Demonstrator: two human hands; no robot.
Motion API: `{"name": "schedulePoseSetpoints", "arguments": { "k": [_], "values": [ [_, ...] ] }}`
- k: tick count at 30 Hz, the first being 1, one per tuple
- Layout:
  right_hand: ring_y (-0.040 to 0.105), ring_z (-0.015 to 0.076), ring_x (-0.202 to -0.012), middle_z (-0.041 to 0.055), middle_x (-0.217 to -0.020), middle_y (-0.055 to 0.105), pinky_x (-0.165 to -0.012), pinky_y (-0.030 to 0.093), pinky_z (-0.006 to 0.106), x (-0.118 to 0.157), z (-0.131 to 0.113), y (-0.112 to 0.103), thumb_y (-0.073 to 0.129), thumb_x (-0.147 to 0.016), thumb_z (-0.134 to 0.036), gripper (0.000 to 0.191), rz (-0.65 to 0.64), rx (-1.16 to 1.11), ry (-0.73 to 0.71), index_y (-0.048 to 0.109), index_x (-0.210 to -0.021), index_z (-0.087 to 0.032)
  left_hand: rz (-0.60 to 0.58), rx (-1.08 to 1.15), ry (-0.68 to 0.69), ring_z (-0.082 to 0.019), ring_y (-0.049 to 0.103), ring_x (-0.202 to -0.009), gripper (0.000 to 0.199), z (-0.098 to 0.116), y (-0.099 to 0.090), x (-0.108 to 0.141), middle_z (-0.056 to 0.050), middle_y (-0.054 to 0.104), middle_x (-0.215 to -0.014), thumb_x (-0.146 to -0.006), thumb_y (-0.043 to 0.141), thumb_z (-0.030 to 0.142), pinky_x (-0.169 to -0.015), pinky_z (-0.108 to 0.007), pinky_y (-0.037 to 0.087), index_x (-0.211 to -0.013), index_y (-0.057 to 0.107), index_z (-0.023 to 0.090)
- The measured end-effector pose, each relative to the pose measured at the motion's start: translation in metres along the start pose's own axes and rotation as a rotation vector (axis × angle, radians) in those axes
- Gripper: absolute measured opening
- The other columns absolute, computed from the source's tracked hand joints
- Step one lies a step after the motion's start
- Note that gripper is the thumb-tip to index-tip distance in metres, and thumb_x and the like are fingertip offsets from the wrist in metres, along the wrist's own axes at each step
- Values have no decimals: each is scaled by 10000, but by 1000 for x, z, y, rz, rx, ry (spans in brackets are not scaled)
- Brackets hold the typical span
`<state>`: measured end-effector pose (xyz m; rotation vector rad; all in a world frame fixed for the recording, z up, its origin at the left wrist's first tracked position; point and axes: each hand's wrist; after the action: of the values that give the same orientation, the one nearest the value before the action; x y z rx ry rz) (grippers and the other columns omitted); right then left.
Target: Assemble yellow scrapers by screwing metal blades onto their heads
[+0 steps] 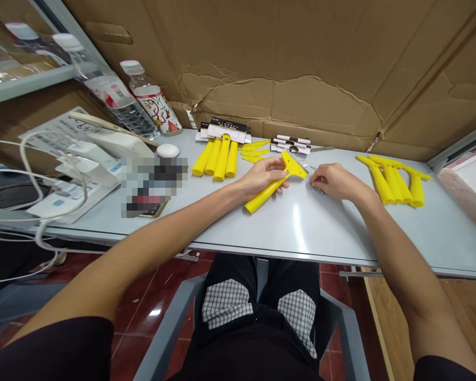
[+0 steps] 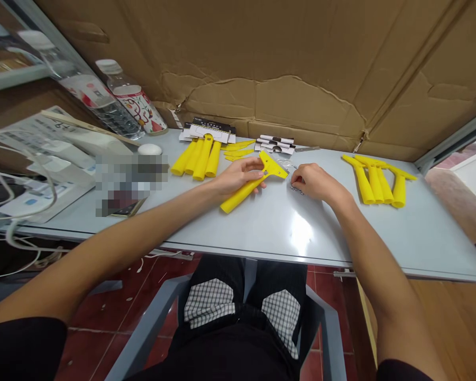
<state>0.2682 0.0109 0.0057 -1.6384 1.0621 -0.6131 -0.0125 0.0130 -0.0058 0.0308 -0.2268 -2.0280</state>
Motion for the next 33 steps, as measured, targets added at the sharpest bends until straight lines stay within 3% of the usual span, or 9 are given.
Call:
{"name": "schedulePoseSetpoints", "arguments": {
  "k": [3,7,13,17,26,33],
  "values": [
    [662,247,-784,60,-898,761,-748,495,405,1,-4,-7,678,-894,-193,143,64,-17,-18,811,-886,-245,1,-3,3,-153,782,-738,260,0,1,1,-195,605,-1521,-908,745,141,-556,-285,603,-1154,669,172],
    [641,226,-756,53,-874,733,-757,495,408,2,-13,-16,684,-942,-251,113,260,-72,-69,781,-883,-251,-55,-19,31,-155,778,-730,246,-2,3,4,-217,616,-1501,-915,742,155,-546,-288,593,-1153,682,160],
    [665,229,-800,55,-887,745,-727,522,394,-1,-32,-5,709,-962,-281,97,435,-213,-190,769,-890,-255,-180,-74,91,-149,775,-713,300,-7,12,12,-221,686,-1369,-932,743,207,-541,-262,598,-1209,660,127],
    [682,234,-825,62,-914,747,-696,525,382,-3,-40,4,717,-969,-283,90,448,-252,-235,785,-919,-249,-207,-112,123,-145,776,-703,282,-8,15,15,-237,622,-1453,-953,730,234,-520,-272,604,-1198,638,129],
    [679,230,-860,62,-943,734,-702,530,367,-1,-48,5,728,-957,-275,66,443,-234,-249,774,-918,-246,-200,-150,188,-110,750,-691,276,-10,17,19,-179,657,-1365,-961,772,254,-523,-232,583,-1176,629,157],
    [673,228,-859,56,-928,734,-699,534,363,0,-53,4,727,-939,-284,72,466,-227,-222,722,-878,-246,-187,-224,234,-108,754,-677,251,-10,18,23,-182,604,-1447,-972,729,219,-476,-230,559,-1196,631,161]
  ]
}}
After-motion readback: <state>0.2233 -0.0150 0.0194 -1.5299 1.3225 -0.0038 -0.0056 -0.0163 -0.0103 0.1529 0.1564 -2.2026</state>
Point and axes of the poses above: each hand's wrist, its own x-axis away from the middle knuckle, its own y-axis out of the palm, z = x × y
